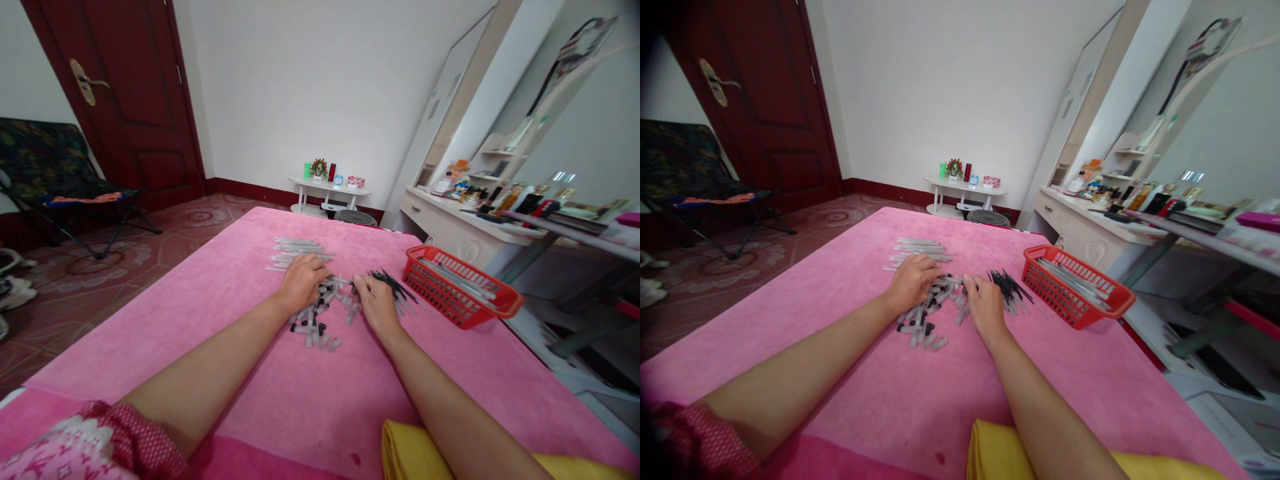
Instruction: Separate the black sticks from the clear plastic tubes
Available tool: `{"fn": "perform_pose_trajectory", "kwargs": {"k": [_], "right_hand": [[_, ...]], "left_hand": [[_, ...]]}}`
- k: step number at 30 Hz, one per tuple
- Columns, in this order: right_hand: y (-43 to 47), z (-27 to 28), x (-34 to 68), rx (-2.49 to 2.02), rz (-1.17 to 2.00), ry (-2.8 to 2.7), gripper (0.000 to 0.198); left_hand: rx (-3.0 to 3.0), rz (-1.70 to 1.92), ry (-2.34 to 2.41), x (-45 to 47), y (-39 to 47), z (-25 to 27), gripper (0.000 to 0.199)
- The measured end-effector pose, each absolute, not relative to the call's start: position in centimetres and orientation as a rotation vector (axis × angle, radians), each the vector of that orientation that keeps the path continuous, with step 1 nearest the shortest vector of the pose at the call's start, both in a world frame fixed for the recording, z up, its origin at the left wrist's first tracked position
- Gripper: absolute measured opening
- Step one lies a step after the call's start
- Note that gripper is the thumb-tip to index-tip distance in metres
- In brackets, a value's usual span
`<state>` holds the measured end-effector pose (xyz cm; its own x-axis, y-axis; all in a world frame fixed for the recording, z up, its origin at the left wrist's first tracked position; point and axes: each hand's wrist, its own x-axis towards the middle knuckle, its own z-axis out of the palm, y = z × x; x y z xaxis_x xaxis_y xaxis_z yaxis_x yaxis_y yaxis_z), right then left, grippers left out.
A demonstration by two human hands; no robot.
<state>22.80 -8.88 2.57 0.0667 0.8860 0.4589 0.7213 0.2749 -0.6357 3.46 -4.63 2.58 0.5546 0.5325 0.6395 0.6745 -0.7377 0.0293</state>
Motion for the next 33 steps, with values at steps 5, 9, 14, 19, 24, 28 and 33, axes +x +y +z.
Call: {"fn": "perform_pose_trajectory", "kwargs": {"k": [5,9,14,19,24,28,33], "right_hand": [[-8.74,2.43,22.94,-1.374,0.204,-1.731,0.02],[-9.1,2.66,22.9,-1.464,0.211,-1.767,0.042],[-9.24,2.92,22.81,-1.443,0.161,-1.755,0.021],[-9.32,3.0,22.81,-1.49,0.148,-1.778,0.037],[-9.48,3.26,22.67,-1.479,0.127,-1.804,0.024],[-9.53,3.32,22.58,-1.57,0.139,-1.812,0.039],[-9.52,3.3,22.63,-1.541,0.097,-1.819,0.032]], "left_hand": [[-2.553,-0.936,-1.058,3.39,-4.76,2.77,0.027],[-2.565,-0.929,-1.038,3.4,-4.76,2.74,0.025],[-2.569,-0.943,-1.06,3.31,-4.65,2.61,0.025],[-2.59,-0.956,-1.03,3.31,-4.65,2.61,0.028],[-2.591,-0.958,-1.03,3.32,-4.62,2.59,0.028],[-2.6,-0.963,-1.022,3.24,-4.6,2.58,0.028],[-2.6,-0.963,-1.035,3.24,-4.58,2.63,0.026]]}}
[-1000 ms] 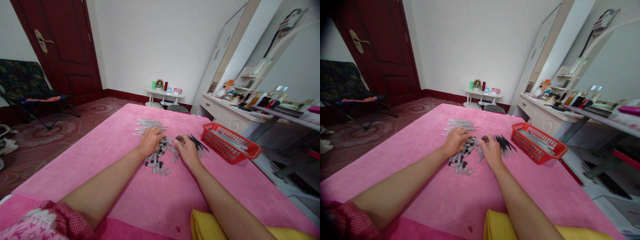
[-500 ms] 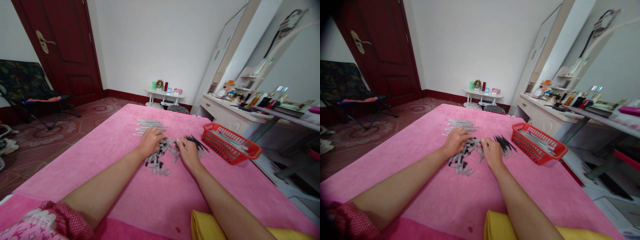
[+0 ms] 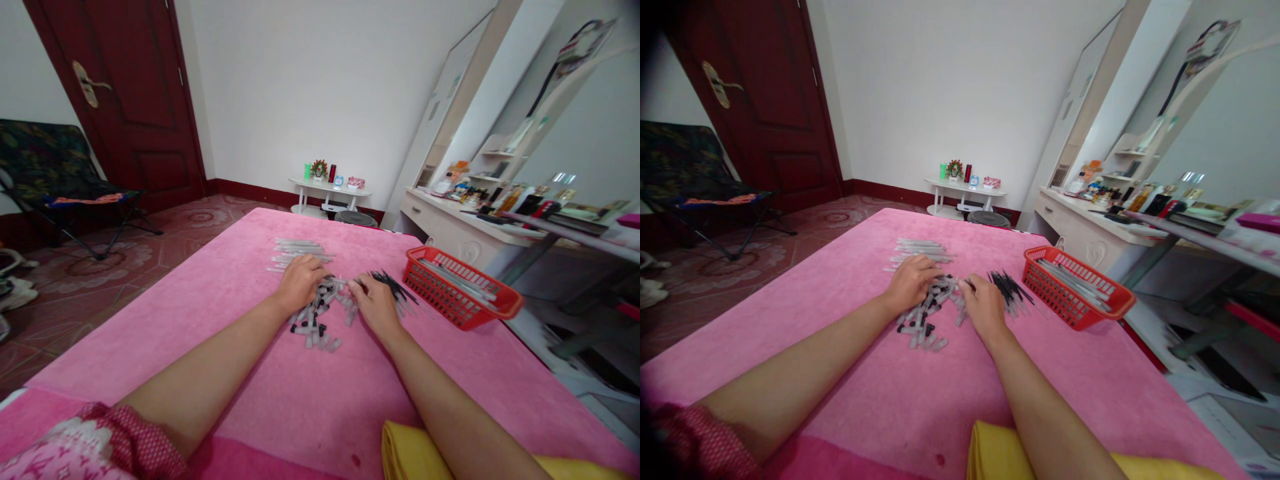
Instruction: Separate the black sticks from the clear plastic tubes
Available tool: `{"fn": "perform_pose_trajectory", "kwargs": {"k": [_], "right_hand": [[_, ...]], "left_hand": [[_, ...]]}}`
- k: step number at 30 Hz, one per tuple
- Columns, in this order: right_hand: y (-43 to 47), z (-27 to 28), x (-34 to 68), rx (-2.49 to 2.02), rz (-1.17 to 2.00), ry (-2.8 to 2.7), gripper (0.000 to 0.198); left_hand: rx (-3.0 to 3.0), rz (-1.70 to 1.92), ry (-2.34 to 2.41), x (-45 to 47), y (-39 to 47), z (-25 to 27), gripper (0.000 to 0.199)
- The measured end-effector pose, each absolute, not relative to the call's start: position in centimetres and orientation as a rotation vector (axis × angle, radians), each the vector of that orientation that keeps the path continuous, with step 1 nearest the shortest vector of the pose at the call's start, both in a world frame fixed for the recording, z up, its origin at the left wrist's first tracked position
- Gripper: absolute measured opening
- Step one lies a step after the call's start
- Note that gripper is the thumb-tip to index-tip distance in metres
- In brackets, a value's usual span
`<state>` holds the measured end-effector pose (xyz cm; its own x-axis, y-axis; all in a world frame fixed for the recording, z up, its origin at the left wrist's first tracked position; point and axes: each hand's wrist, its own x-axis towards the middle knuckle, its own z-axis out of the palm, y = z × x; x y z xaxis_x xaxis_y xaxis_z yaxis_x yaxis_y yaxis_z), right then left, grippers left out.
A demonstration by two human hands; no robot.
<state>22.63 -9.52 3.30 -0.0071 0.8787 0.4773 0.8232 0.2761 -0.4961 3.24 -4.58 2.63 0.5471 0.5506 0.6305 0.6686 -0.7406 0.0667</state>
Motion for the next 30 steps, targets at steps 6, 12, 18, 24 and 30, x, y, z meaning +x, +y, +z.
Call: {"fn": "perform_pose_trajectory", "kwargs": {"k": [6,12,18,24,30], "right_hand": [[-9.47,3.43,22.7,-1.513,0.107,-1.814,0.034],[-9.24,3.22,22.97,-1.568,0.116,-1.84,0.039],[-9.29,3.26,22.94,-1.563,0.115,-1.884,0.036],[-9.33,3.32,22.7,-1.531,0.168,-1.862,0.034],[-9.34,3.45,22.75,-1.563,0.243,-1.871,0.048]], "left_hand": [[-2.59,-0.974,-1.038,3.21,-4.31,2.37,0.026],[-2.608,-0.953,-1.011,3.13,-4.21,2.18,0.028],[-2.618,-0.951,-0.998,3.12,-4.43,2.42,0.029],[-2.62,-0.98,-0.992,3.17,-4.39,2.4,0.029],[-2.624,-0.99,-0.964,3.14,-4.33,2.32,0.031]]}}
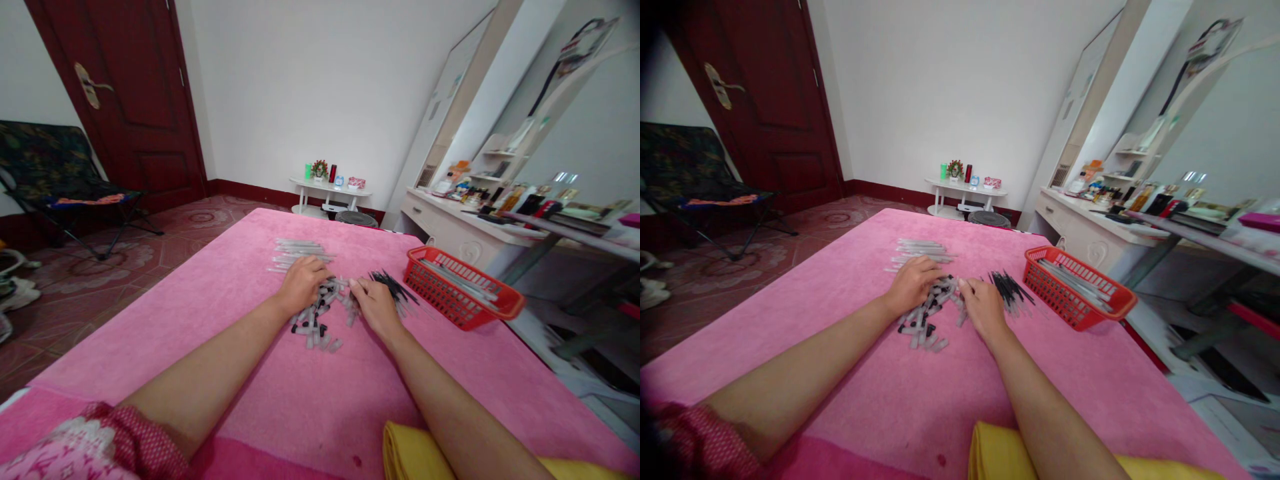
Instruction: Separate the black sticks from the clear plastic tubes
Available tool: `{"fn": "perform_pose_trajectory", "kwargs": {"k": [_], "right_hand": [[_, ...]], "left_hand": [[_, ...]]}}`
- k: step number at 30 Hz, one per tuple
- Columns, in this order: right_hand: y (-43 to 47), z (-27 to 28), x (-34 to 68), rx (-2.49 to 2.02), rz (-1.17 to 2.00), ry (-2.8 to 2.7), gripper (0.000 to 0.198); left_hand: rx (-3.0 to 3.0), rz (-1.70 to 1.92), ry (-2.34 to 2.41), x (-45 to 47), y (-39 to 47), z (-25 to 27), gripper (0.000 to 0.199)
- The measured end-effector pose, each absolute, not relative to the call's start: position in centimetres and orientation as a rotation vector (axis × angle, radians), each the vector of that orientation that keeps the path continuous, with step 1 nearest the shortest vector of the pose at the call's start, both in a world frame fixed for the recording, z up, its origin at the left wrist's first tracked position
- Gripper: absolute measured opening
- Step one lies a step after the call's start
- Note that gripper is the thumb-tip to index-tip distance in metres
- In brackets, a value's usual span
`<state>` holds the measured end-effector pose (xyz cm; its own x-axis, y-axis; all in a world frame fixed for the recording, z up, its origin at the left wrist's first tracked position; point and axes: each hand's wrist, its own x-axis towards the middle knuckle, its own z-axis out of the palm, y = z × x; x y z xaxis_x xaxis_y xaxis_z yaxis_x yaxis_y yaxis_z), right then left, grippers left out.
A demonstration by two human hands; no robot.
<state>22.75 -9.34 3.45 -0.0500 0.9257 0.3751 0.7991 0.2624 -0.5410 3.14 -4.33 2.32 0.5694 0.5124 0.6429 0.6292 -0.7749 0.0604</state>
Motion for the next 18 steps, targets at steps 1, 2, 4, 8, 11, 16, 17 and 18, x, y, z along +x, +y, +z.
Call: {"fn": "perform_pose_trajectory", "kwargs": {"k": [1,2,4,8,11,16,17,18], "right_hand": [[-9.3,3.7,22.9,-1.574,0.245,-1.879,0.048],[-9.3,4.0,23.1,-1.584,0.249,-1.903,0.045],[-9.3,4.8,23.7,-1.567,0.305,-2.028,0.03],[-9.6,5.9,24.5,-1.389,0.508,-2.424,0.016],[-9.9,5.7,24.4,-1.409,0.416,-2.583,0.026],[-9.6,5.2,24.1,-1.393,0.379,-2.454,0.012],[-9.4,5.3,24.2,-1.372,0.421,-2.366,0.011],[-9.2,5.3,24.3,-1.347,0.474,-2.26,0.011]], "left_hand": [[-2.618,-0.993,-0.974,3.1,-4.3,2.3,0.03],[-2.611,-0.996,-0.987,3.0,-4.3,2.3,0.03],[-2.599,-1.002,-1.017,2.9,-4.2,2.3,0.028],[-2.581,-1.009,-1.051,2.7,-3.8,2.2,0.027],[-2.581,-1.004,-1.053,2.6,-3.7,2.1,0.027],[-2.584,-1.004,-1.051,2.6,-3.8,2.1,0.027],[-2.582,-1.008,-1.053,2.6,-3.8,2.1,0.027],[-2.581,-1.011,-1.054,2.6,-3.8,2.1,0.027]]}}
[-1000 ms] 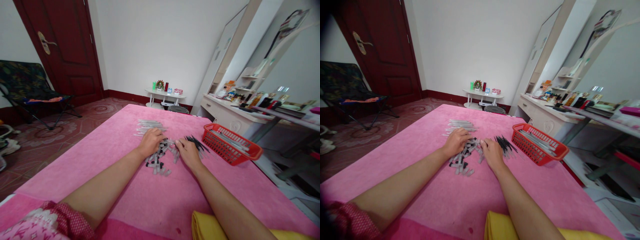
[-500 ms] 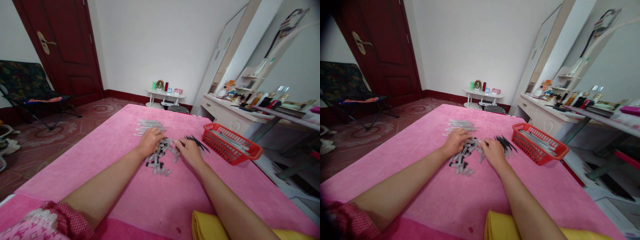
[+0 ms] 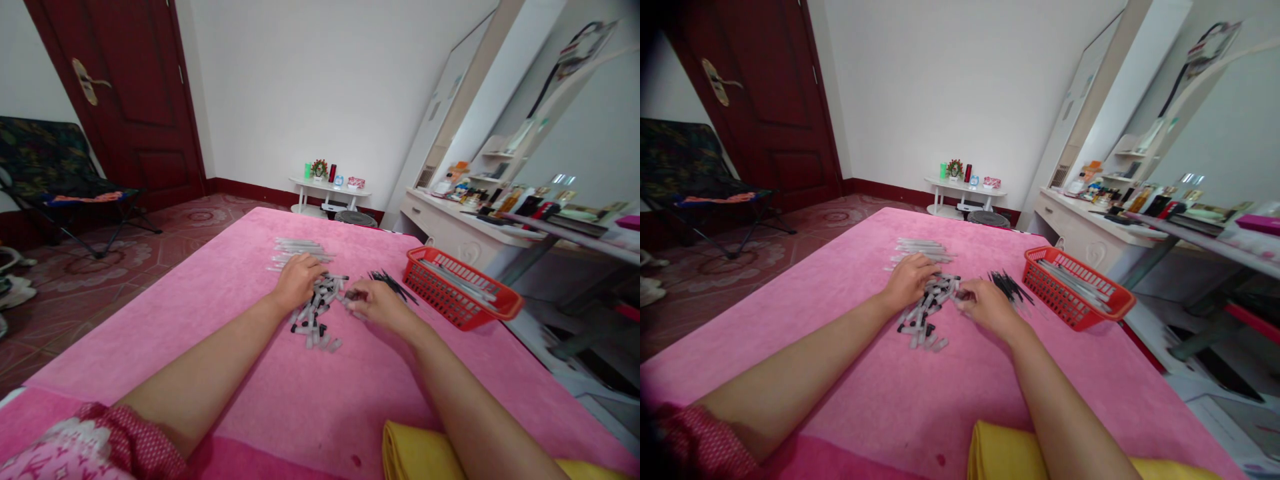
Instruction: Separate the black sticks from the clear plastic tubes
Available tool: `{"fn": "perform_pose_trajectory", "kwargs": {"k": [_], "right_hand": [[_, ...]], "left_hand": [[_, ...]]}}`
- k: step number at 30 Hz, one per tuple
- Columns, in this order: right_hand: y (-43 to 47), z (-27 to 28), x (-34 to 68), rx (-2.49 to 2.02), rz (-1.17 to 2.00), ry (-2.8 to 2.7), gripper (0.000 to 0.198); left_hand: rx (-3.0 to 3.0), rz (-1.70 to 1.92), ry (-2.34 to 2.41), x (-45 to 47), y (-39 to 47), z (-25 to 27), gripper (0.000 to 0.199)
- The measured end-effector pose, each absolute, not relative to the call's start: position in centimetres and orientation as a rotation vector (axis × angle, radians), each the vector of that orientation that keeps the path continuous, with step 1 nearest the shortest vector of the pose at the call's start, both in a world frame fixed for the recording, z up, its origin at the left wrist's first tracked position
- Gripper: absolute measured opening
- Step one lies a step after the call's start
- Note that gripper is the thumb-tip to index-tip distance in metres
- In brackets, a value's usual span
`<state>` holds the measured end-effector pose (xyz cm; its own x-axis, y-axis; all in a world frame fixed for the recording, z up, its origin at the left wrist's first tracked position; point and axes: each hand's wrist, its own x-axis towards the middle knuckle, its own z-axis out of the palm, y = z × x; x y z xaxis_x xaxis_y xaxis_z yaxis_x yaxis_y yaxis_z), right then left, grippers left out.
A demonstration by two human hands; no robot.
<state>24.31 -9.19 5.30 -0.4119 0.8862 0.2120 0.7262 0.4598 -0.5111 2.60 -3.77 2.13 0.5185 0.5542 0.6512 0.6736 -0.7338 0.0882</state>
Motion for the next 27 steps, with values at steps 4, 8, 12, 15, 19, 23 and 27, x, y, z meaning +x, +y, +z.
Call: {"fn": "perform_pose_trajectory", "kwargs": {"k": [4,8,12,15,19,23,27], "right_hand": [[-8.3,5.3,25.0,-1.263,0.801,-1.73,0.02],[-8.0,4.8,25.6,-1.141,1.121,-1.269,0.037],[-8.0,4.4,25.9,-1.078,1.238,-1.068,0.031],[-7.9,4.2,25.9,-1.094,1.246,-1.036,0.028],[-7.9,4.0,25.5,-1.125,1.157,-1.065,0.029],[-8.1,4.0,25.0,-1.148,1.083,-1.108,0.033],[-8.4,4.4,24.5,-1.185,0.938,-1.225,0.033]], "left_hand": [[-2.581,-1.021,-1.059,2.6,-3.7,2.2,0.027],[-2.59,-1.016,-1.05,2.7,-3.7,2.2,0.027],[-2.602,-1.004,-1.019,2.8,-3.9,2.3,0.026],[-2.607,-1.004,-1.007,2.8,-4.0,2.4,0.024],[-2.607,-1.014,-1.01,2.8,-4.1,2.5,0.023],[-2.609,-1.021,-1.014,2.9,-4.0,2.4,0.024],[-2.628,-1.035,-1.012,2.9,-4.1,2.3,0.023]]}}
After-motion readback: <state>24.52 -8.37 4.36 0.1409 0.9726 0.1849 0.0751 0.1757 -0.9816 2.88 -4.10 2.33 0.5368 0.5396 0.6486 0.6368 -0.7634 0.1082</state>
